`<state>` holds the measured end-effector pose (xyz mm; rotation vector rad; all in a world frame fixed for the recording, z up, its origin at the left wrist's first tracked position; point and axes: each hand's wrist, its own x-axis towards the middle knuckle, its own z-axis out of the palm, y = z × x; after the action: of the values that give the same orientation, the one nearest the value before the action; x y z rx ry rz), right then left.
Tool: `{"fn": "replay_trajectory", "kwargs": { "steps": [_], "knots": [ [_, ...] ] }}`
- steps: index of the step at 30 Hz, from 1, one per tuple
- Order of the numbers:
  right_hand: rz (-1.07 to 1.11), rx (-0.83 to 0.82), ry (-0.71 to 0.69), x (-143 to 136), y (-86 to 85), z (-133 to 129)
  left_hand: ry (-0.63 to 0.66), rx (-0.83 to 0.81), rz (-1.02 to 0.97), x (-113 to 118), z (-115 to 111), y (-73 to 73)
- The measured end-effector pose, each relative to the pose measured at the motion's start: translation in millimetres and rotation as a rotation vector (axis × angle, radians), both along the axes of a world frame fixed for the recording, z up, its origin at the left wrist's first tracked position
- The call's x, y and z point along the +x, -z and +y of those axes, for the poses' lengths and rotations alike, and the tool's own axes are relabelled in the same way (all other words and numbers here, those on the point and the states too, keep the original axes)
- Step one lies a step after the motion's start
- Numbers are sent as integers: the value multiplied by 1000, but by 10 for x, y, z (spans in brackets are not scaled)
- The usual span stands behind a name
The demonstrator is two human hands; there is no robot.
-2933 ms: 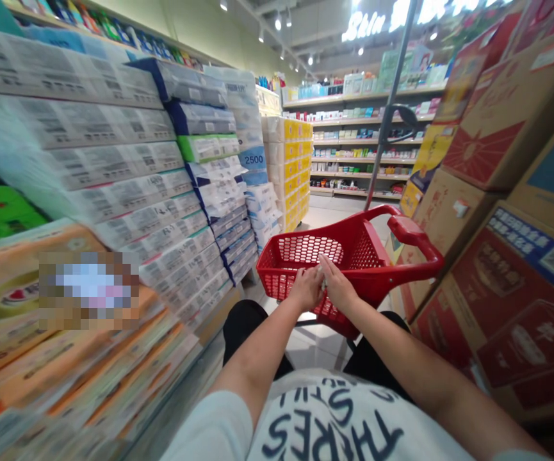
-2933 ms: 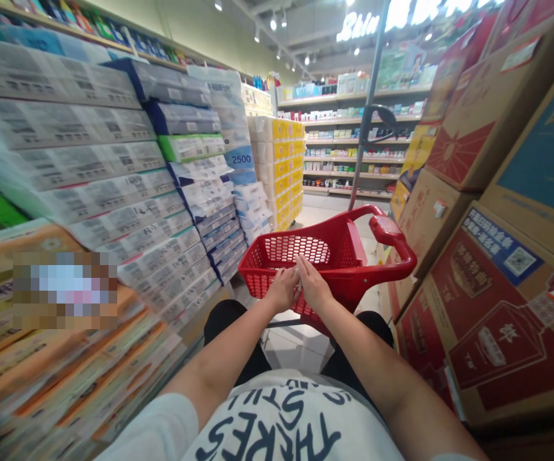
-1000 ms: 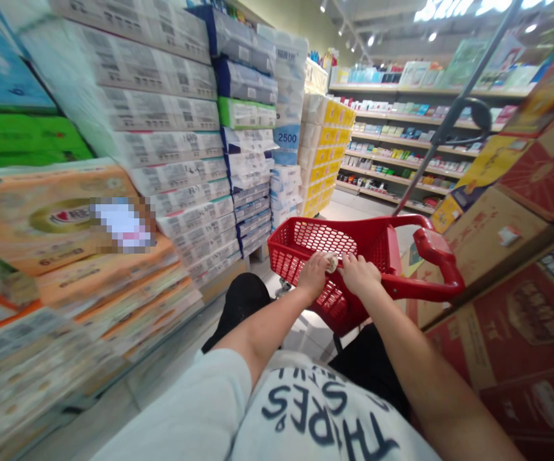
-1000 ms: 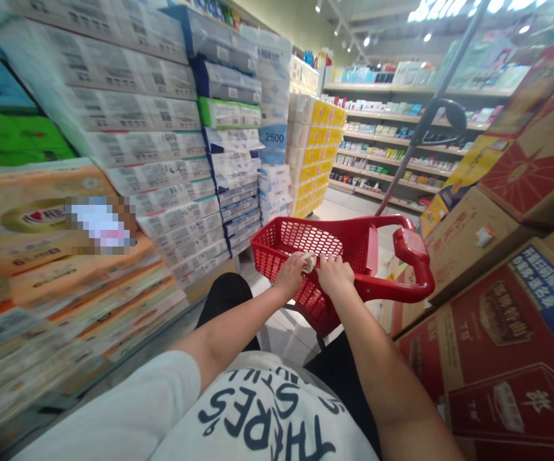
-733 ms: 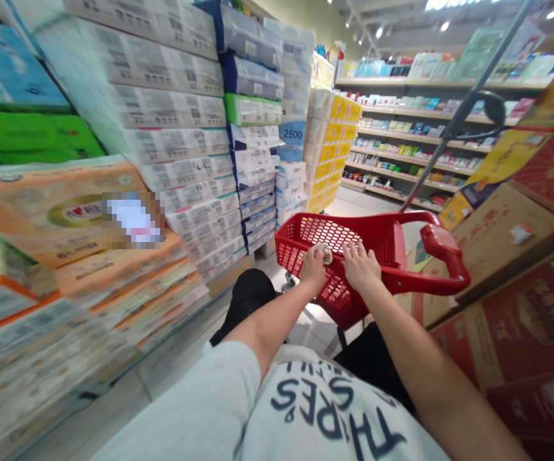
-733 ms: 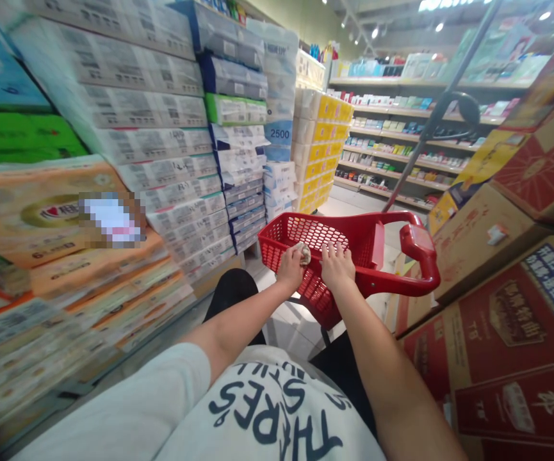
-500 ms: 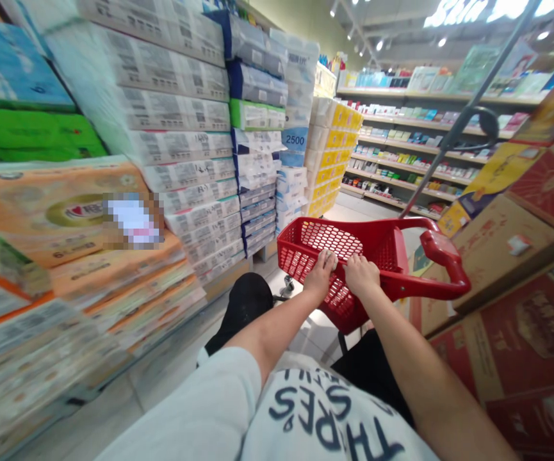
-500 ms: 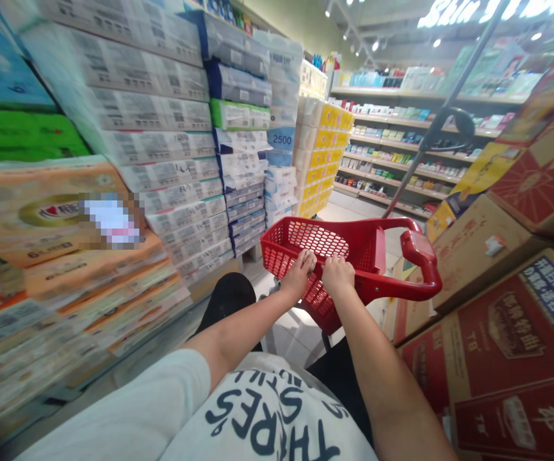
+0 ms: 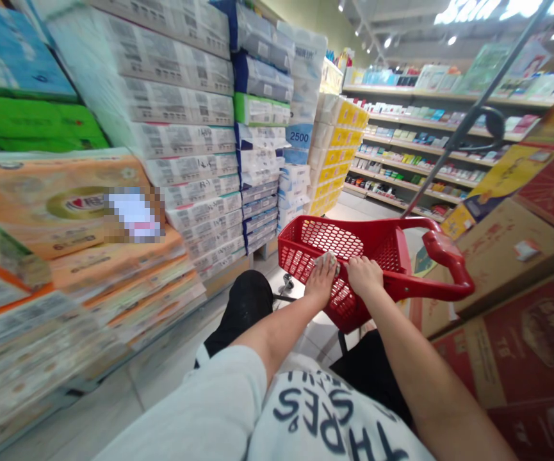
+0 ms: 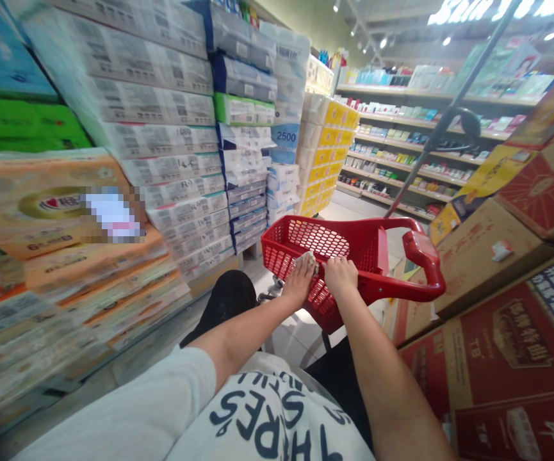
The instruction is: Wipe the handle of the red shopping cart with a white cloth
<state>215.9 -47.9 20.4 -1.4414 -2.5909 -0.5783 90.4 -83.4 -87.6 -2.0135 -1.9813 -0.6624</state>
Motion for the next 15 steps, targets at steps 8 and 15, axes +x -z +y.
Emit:
{"fn": "replay_trajectory", "kwargs": {
  "steps": [8,15],
  "knots": [
    [-15,-5,-8,-10,-14,-22,141,24,93,-79,-48,-88],
    [-21,-19,-5,-3,-27,-16,142,28,19,-12,28,-193]
  ]
}}
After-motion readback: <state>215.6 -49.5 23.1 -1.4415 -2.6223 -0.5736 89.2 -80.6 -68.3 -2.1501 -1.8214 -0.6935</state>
